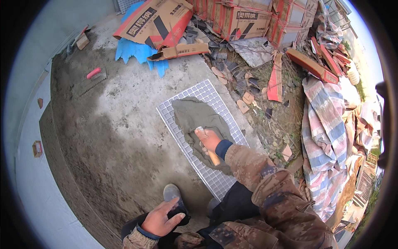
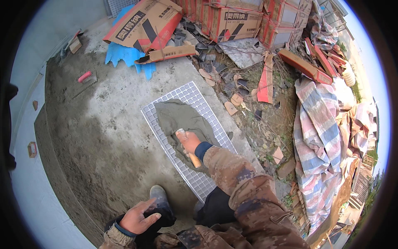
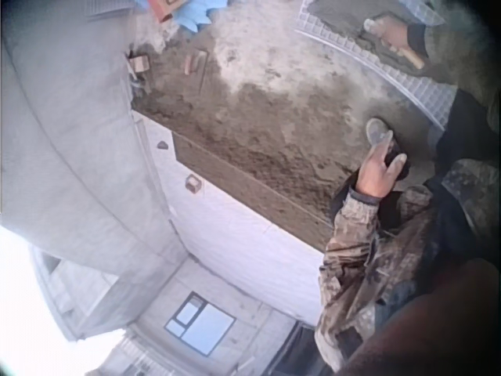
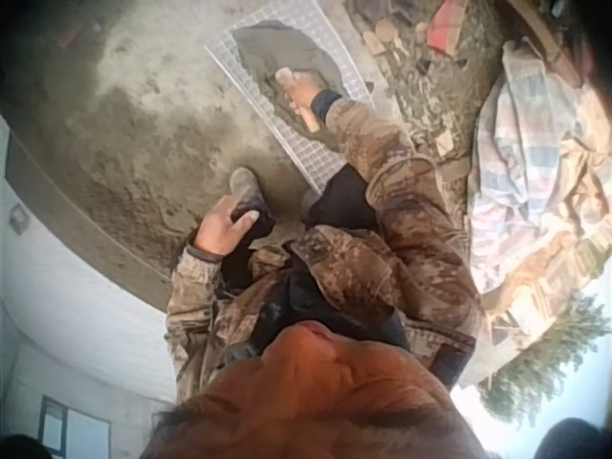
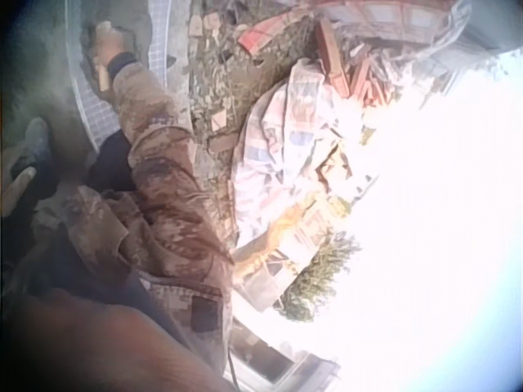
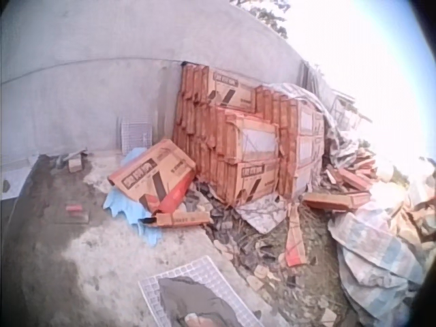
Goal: The person spreads mortar on a rectangular tile using a trowel, then places the tile onto a prepared floor area. The process is repeated for a second tile. A coworker is visible nearby but not interacting with the wearer's task.
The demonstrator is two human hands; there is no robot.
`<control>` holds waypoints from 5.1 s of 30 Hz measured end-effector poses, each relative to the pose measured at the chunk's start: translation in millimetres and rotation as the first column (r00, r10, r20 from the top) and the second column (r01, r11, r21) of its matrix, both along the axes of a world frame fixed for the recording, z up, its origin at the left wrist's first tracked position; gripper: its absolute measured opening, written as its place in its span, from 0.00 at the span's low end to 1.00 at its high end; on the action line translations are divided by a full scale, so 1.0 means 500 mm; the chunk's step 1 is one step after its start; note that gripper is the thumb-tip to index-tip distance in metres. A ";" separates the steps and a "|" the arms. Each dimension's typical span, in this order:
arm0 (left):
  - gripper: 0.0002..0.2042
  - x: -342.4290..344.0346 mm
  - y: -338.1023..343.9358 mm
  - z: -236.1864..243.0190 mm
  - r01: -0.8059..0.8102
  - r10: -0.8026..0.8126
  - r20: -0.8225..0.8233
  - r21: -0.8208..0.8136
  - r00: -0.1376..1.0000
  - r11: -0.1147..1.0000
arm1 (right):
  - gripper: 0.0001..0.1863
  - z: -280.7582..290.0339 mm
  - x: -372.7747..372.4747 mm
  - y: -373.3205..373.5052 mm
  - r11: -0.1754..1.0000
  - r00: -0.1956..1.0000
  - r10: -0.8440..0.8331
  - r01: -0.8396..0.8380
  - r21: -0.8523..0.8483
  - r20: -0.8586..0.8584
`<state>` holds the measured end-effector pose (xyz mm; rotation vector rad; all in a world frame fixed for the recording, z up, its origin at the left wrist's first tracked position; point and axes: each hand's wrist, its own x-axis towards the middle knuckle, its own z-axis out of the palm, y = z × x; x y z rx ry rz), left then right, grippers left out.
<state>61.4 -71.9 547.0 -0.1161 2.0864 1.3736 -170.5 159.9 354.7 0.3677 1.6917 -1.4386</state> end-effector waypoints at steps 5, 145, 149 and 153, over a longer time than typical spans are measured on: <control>0.30 -0.016 0.000 -0.003 0.047 -0.049 -0.017 -0.106 0.999 0.993 | 0.25 -0.009 -0.022 0.025 0.910 0.832 0.403 -0.322 0.260 -0.381; 0.29 -0.040 0.012 -0.026 0.247 -0.259 -0.041 -0.188 0.965 0.950 | 0.24 0.014 0.065 0.158 0.723 0.587 0.680 -0.434 0.539 -0.439; 0.29 -0.040 0.012 -0.025 0.246 -0.256 -0.026 -0.189 0.966 0.951 | 0.24 0.021 0.048 0.221 0.573 0.578 0.740 -0.275 0.772 -0.343; 0.30 -0.038 0.012 -0.023 0.231 -0.242 -0.036 -0.196 0.970 0.953 | 0.24 0.021 0.034 0.262 0.600 0.744 0.575 -0.098 0.794 -0.342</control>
